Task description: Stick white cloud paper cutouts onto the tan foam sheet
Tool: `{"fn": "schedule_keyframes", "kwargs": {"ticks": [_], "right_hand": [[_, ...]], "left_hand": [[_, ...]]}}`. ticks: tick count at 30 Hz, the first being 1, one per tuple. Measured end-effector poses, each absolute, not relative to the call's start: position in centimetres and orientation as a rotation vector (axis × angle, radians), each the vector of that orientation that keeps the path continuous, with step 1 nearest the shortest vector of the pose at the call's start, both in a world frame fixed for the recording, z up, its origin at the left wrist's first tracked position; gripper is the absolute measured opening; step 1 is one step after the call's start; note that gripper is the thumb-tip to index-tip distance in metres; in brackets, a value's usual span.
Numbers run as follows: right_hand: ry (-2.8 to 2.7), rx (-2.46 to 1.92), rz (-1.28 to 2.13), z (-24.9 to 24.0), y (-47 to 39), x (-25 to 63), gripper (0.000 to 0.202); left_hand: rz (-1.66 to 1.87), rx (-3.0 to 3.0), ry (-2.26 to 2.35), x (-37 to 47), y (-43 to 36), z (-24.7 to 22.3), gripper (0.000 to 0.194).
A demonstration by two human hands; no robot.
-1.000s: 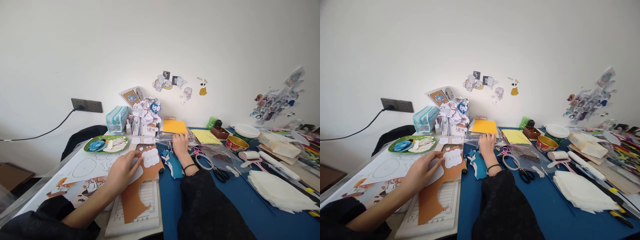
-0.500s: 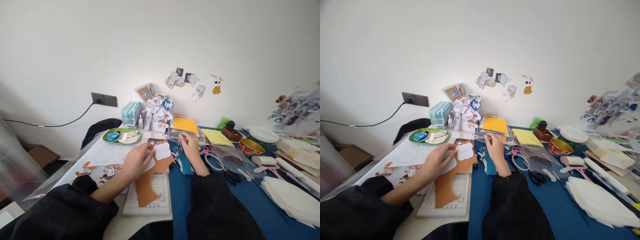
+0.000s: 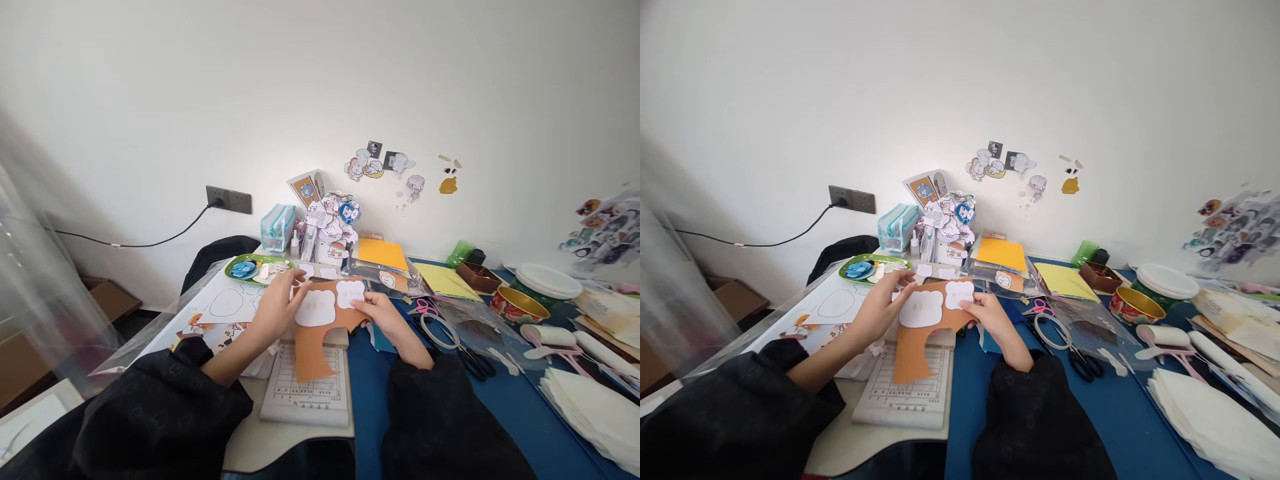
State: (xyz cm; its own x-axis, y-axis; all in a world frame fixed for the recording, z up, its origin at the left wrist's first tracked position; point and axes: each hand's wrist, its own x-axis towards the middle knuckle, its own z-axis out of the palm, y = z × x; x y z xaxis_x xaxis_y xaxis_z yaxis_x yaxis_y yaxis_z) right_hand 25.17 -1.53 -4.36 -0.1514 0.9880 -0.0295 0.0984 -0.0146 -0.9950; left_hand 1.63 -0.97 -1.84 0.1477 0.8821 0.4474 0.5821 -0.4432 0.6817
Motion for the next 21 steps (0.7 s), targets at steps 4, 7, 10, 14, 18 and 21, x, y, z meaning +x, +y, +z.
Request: {"fn": "schedule_keyframes", "kwargs": {"ticks": [4,7,10,14,18,21], "right_hand": [[-1.242,-1.213,1.312,-4.8,-1.0,25.9,0.032],[-1.191,-1.179,1.334,-4.8,-1.1,25.9,0.033],[-1.167,-1.177,1.364,-4.7,-1.3,25.6,0.033],[-1.14,-1.187,1.385,-4.6,-1.4,25.6,0.032],[-1.123,-1.165,1.381,-4.4,-1.5,25.7,0.033],[-1.129,-1.15,1.366,-4.2,-1.7,25.7,0.035]], "left_hand": [[1.195,1.594,1.243,1.4,-0.4,-1.9,0.049],[1.073,1.514,1.12,1.6,-0.3,-2.3,0.052],[0.997,1.402,0.98,1.8,-0.3,-2.7,0.049],[0.98,1.295,0.963,1.9,-0.4,-2.8,0.048],[0.968,1.288,0.956,2.1,-0.6,-2.7,0.041],[0.963,1.287,0.926,2.2,-0.8,-2.8,0.038]]}}
